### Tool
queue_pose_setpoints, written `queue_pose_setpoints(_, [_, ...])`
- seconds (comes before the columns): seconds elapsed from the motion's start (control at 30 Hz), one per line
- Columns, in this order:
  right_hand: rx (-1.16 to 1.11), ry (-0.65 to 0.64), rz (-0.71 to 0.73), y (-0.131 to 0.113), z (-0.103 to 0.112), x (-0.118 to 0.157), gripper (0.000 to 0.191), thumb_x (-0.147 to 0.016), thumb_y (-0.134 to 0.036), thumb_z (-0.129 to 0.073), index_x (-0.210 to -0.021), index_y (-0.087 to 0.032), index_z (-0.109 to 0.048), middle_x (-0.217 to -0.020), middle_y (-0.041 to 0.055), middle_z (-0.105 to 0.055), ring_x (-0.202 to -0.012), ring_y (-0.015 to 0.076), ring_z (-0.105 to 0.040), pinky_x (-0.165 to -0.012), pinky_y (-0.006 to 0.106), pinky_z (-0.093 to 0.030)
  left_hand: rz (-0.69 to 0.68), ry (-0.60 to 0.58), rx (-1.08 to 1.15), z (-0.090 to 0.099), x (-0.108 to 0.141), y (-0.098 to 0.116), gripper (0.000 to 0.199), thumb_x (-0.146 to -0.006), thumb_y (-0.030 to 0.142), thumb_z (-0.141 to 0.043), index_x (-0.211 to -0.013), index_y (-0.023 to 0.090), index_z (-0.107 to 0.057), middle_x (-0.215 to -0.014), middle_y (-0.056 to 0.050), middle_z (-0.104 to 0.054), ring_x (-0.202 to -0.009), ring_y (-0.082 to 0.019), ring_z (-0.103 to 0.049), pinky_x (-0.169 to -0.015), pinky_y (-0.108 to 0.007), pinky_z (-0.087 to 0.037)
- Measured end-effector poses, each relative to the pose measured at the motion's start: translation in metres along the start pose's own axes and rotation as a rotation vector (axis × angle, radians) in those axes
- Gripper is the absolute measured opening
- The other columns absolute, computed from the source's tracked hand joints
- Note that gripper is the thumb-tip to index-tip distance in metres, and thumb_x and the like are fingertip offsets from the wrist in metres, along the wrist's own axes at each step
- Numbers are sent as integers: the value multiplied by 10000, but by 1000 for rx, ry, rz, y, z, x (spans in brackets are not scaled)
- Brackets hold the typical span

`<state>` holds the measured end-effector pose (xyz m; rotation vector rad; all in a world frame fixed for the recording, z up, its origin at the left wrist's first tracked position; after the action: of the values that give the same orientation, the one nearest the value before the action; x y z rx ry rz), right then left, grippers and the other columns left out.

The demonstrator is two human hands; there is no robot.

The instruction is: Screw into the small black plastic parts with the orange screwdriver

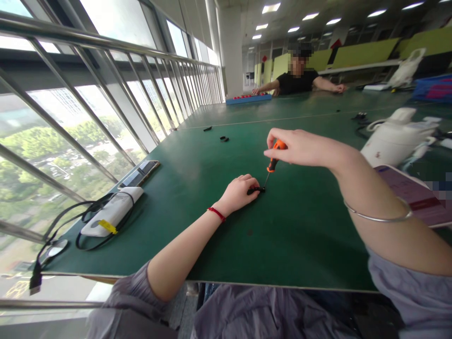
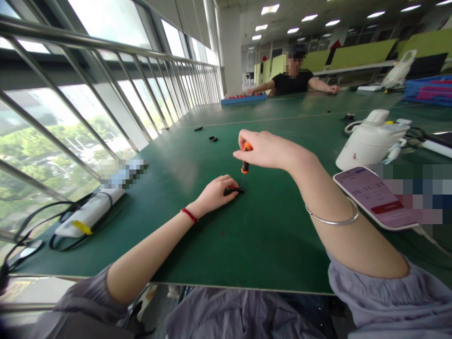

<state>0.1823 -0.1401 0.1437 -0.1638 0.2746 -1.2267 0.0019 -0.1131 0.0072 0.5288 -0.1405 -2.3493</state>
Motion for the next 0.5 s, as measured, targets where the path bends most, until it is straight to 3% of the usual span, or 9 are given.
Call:
queue_pose_setpoints(0.1, [-32,-31,-24,-1,1,1,332,-876,-479,-334,-829,-224,-541,-666,10,-591,-524,142,-495,-545,277,-316,-1,2,1,0,0,0,135,-821,256,-532,-901,181,-610,-885,-30,-591,-818,-164,-557,-748,-275,-470])
queue_pose_setpoints(0.2, [-39,-9,18,-1,2,1,185,-813,-385,-479,-888,-229,-543,-730,5,-613,-564,136,-512,-557,265,-319,0,-1,1,0,0,-1,138,-820,257,-532,-902,182,-612,-886,-32,-590,-818,-164,-556,-745,-275,-470])
queue_pose_setpoints(0.27, [-22,20,38,-1,2,1,197,-754,-337,-553,-919,-232,-531,-775,5,-622,-605,139,-524,-563,256,-324,0,-2,1,0,0,-1,139,-821,258,-531,-903,182,-612,-890,-33,-590,-821,-165,-556,-747,-275,-471])
queue_pose_setpoints(0.43, [-64,-72,-23,1,1,1,309,-842,-506,-406,-869,-225,-533,-645,3,-584,-525,142,-513,-544,269,-327,5,-1,-3,0,0,0,137,-820,258,-534,-905,184,-611,-886,-32,-591,-826,-166,-559,-755,-278,-473])
queue_pose_setpoints(0.5, [-67,-79,-11,1,1,1,317,-863,-492,-365,-864,-227,-539,-642,2,-582,-512,137,-502,-548,274,-326,5,-7,-5,-1,0,0,136,-821,258,-534,-906,185,-612,-886,-31,-591,-828,-166,-561,-760,-280,-474])
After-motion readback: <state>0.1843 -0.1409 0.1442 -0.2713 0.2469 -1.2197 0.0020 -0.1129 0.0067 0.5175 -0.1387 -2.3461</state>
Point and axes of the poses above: each hand's wrist, its own x-axis away from the middle knuckle, its own z-axis out of the back of the hand, y = z × x, the point moved 1 cm from there along -x, towards the middle knuckle
